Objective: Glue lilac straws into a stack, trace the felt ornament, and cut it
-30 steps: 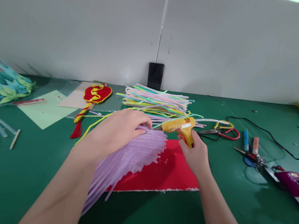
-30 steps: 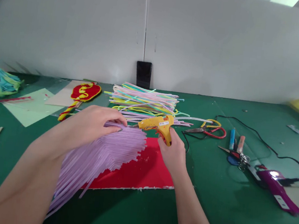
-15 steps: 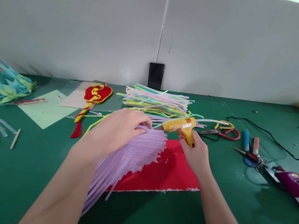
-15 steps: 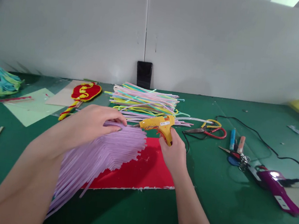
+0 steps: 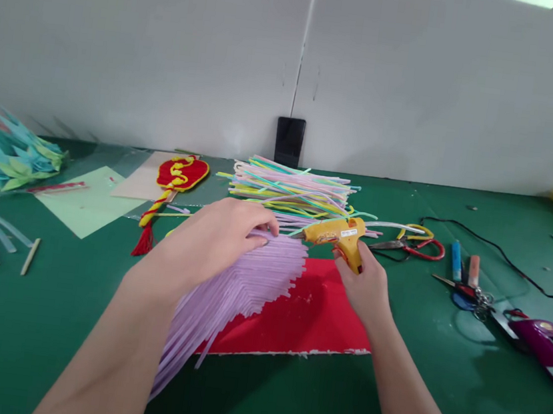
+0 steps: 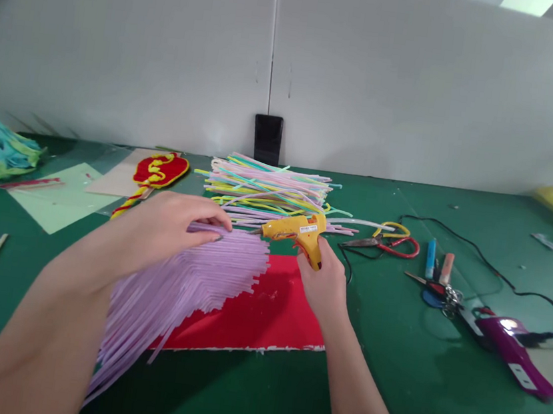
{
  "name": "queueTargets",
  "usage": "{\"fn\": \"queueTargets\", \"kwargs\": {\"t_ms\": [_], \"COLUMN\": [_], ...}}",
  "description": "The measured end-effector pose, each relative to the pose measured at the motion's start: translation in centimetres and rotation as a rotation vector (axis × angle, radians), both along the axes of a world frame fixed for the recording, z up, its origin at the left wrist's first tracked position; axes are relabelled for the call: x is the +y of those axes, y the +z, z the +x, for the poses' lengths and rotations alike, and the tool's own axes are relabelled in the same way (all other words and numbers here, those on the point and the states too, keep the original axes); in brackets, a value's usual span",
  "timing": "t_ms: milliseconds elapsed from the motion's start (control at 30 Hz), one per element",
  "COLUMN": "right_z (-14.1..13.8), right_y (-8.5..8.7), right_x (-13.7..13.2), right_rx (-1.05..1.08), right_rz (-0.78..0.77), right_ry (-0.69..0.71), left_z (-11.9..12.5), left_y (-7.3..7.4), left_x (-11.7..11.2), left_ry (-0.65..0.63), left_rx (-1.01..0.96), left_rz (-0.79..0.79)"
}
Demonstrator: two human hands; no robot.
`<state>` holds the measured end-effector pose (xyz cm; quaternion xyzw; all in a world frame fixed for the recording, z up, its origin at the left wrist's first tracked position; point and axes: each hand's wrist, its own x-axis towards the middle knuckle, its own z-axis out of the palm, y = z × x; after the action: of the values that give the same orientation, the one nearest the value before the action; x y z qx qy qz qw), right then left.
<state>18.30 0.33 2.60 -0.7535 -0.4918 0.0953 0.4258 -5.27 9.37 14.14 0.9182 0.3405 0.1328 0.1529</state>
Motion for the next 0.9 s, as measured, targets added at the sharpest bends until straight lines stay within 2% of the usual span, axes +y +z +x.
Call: {"fn": "queueTargets", "kwargs": {"t_ms": [900], "right_z": [0.3], "right_y": [-0.1], "right_x": [0.0], "right_rx": [0.005], "right_rz": [-0.012], "right_ry": [-0.004], "left_z": [-1.1], "left_y": [0.1], "left_x": [0.3], "left_ry": [0.041], "left_rx": [-0.023], "left_rz": [-0.008]}}
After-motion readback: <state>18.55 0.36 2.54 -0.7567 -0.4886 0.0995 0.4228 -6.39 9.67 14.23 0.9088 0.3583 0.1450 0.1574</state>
